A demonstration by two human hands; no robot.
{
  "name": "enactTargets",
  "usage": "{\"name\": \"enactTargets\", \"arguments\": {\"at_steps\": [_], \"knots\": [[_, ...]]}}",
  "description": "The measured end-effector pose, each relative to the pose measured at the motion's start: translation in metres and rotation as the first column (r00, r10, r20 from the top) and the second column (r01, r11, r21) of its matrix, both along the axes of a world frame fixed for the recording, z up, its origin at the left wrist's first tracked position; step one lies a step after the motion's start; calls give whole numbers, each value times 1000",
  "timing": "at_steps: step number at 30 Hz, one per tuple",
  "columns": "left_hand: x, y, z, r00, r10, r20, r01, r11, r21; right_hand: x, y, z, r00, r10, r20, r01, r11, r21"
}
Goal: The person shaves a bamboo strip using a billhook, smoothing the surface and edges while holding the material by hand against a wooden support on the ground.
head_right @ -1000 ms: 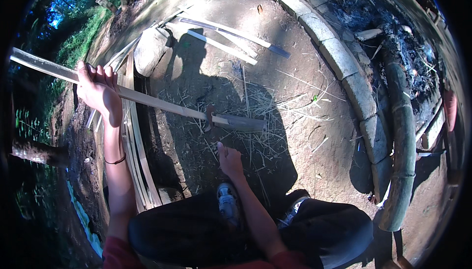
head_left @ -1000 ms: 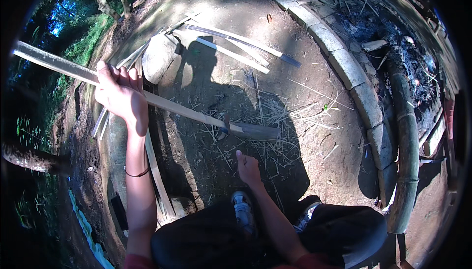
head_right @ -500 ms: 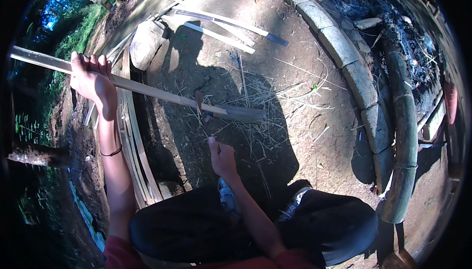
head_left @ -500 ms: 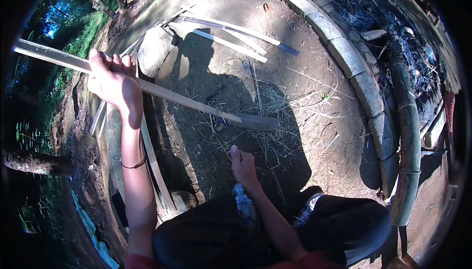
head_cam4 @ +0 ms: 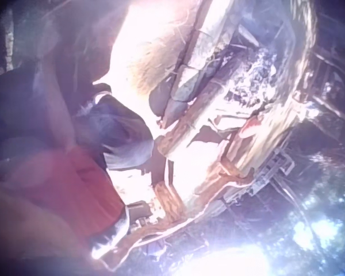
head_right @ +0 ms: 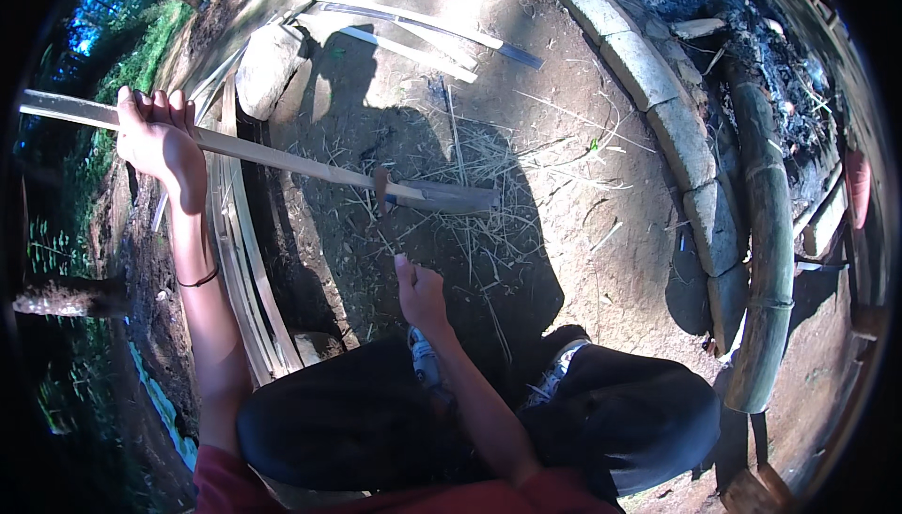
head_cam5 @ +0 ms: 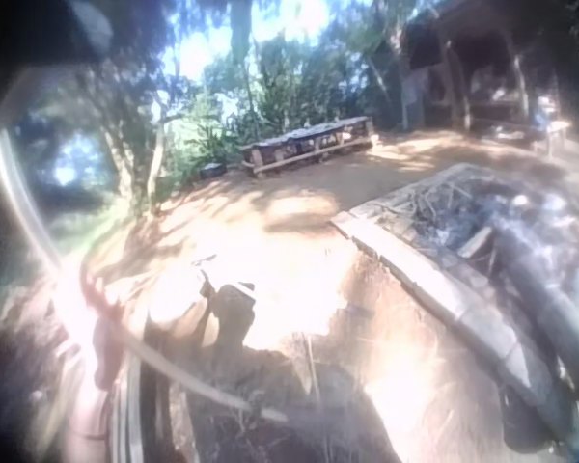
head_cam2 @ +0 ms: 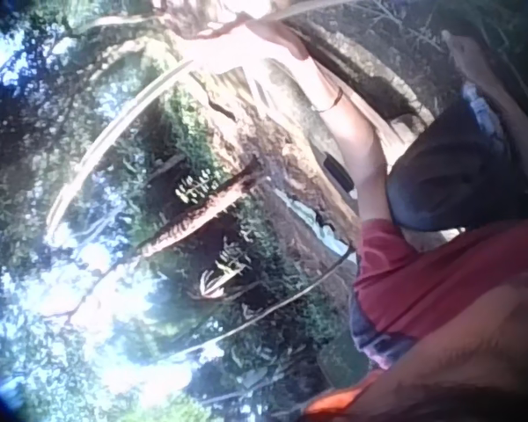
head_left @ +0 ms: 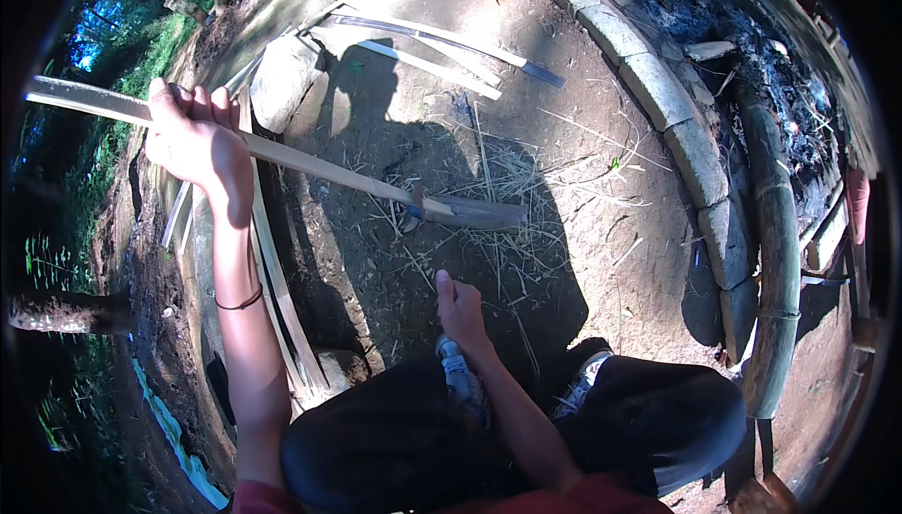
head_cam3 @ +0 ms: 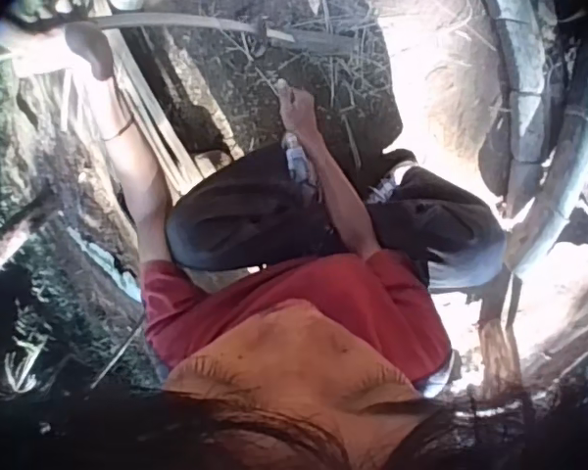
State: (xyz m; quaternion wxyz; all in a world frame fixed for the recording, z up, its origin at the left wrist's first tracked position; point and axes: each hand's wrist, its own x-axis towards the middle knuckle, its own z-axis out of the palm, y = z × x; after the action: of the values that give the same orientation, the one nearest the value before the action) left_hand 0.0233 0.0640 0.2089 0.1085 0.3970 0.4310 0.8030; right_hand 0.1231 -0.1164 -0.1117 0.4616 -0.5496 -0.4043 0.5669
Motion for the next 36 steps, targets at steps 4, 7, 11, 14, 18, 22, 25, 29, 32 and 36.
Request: {"name": "enactTargets", "arguments": {"at_steps": [4, 7, 11, 14, 18, 22, 25, 29, 32, 36], "knots": [[-26, 2, -9, 999, -11, -37, 8, 998, -67, -6, 12, -2, 1000, -18, -4, 18, 996, -87], [-20, 3, -6, 997, 53, -58, -56, 997, -51, -9, 7, 36, 999, 12, -42, -10, 1000, 29], [-18, 4, -4, 999, -14, -43, 13, 999, -30, -15, 2, -5, 995, -57, -85, 53, 998, -44], [-27, 7, -9, 1000, 11, -24, -12, 998, -62, -3, 12, -1, 998, -45, 42, 47, 998, -38], [-25, 4, -4, 995, 98, -6, -98, 990, -99, -10, 11, 44, 999, 7, -44, -5, 999, 49], [-19, 5, -4, 998, 58, -24, -59, 996, -73, -4, 9, 8, 1000, -2, -12, 2, 1000, 3], [-31, 6, -5, 1000, 11, 3, -11, 999, -53, 8, 20, -11, 999, -12, 30, 12, 1000, 6], [-34, 6, -5, 998, 36, -43, -39, 995, -86, -15, 14, 0, 994, -39, -100, 42, 999, 30], [-37, 2, -8, 998, 28, -57, -33, 995, -92, -7, 8, 10, 999, 29, -18, -28, 998, 56], [-21, 3, 0, 1000, 22, -8, -23, 998, -54, -4, 28, -17, 996, -50, -71, 46, 997, -62]]}}
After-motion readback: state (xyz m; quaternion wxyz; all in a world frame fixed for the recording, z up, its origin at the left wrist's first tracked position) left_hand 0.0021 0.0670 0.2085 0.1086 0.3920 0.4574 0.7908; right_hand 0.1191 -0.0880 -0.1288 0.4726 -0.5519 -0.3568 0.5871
